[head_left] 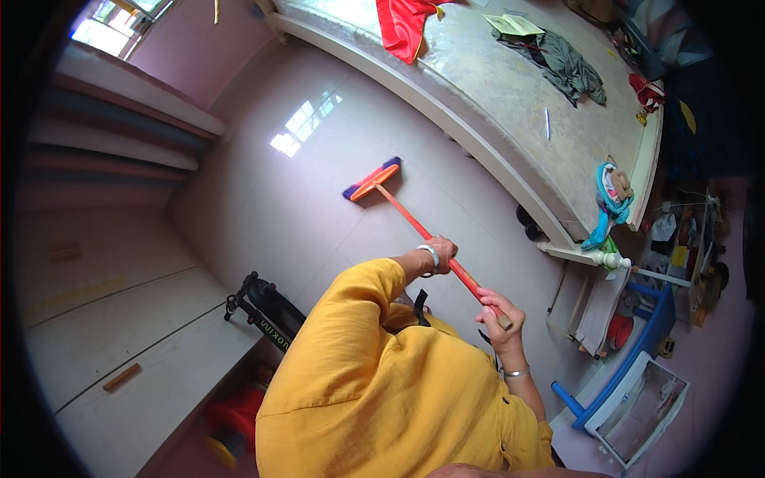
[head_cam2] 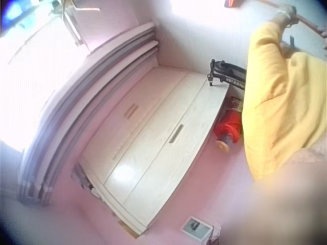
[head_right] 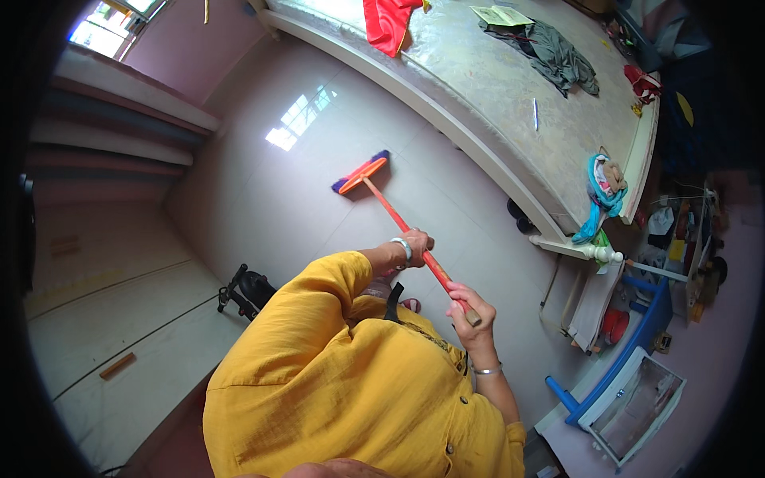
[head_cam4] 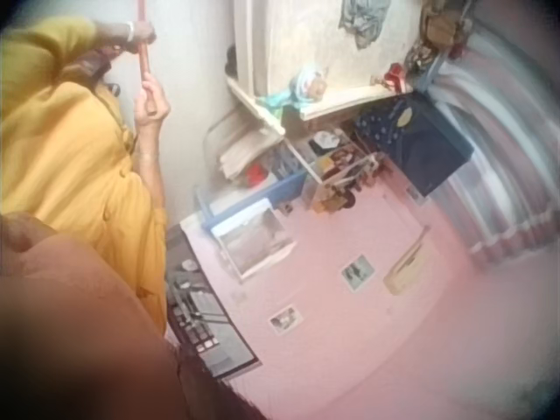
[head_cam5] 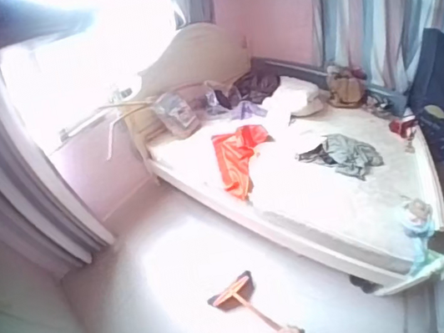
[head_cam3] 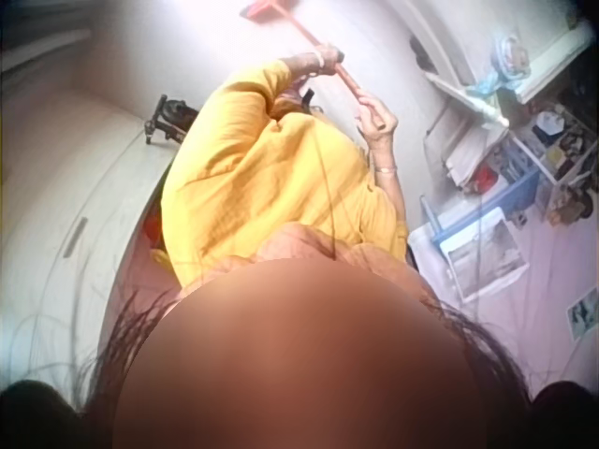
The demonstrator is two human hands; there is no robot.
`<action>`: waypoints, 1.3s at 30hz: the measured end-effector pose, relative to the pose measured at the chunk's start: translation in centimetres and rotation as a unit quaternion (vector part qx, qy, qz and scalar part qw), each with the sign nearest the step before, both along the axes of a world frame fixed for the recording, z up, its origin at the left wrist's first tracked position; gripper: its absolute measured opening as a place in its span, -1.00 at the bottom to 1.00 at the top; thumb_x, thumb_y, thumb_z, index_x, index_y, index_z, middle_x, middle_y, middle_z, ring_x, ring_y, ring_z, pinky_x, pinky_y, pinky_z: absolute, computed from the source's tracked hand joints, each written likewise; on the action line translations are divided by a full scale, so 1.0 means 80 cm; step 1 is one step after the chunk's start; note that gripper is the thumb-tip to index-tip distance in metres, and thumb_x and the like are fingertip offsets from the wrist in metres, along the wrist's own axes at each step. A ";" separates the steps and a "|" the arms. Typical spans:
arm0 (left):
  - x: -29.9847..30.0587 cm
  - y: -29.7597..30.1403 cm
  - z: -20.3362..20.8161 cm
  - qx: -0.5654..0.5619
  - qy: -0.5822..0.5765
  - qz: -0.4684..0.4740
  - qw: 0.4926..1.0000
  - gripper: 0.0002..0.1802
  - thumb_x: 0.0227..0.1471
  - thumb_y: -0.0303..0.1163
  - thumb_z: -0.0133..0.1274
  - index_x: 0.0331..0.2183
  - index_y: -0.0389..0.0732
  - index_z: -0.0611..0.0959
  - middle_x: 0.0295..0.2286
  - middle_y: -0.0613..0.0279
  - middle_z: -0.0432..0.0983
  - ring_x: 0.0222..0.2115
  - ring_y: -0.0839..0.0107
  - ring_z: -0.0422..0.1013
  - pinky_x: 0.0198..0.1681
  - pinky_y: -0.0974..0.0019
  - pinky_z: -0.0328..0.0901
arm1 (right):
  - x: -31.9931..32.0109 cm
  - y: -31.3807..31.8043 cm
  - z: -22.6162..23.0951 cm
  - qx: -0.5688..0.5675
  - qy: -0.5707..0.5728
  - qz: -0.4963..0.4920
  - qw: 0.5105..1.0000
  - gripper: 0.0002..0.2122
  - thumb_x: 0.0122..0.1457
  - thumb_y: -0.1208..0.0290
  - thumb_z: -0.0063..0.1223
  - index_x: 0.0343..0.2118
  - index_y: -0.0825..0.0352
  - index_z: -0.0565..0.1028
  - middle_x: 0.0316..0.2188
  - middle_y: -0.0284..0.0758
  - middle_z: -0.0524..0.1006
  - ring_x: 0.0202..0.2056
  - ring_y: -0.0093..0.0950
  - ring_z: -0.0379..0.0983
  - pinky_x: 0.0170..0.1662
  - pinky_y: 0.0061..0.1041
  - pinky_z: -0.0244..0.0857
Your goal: The person sweeps the floor using a floor squeegee, moves a folding chair aside, and interacts with a toy ball on a string attached to a birdcage before sweeping the floor again.
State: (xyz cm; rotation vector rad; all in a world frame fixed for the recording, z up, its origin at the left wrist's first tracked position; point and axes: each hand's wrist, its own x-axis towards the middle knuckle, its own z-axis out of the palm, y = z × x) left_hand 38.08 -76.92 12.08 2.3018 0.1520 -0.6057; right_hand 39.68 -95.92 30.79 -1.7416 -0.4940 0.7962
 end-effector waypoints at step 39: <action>-0.152 -0.182 0.008 0.059 0.111 0.062 0.990 -0.78 -0.28 -0.40 0.02 -0.43 -0.08 0.62 -0.38 0.08 0.53 -0.28 0.14 0.45 -0.24 0.19 0.35 | -0.056 -0.172 -0.025 0.039 0.021 0.178 0.983 -0.91 -0.05 0.62 -0.04 -0.45 0.44 0.48 -0.33 -0.25 0.54 -0.40 -0.57 0.44 -0.31 -0.61 0.34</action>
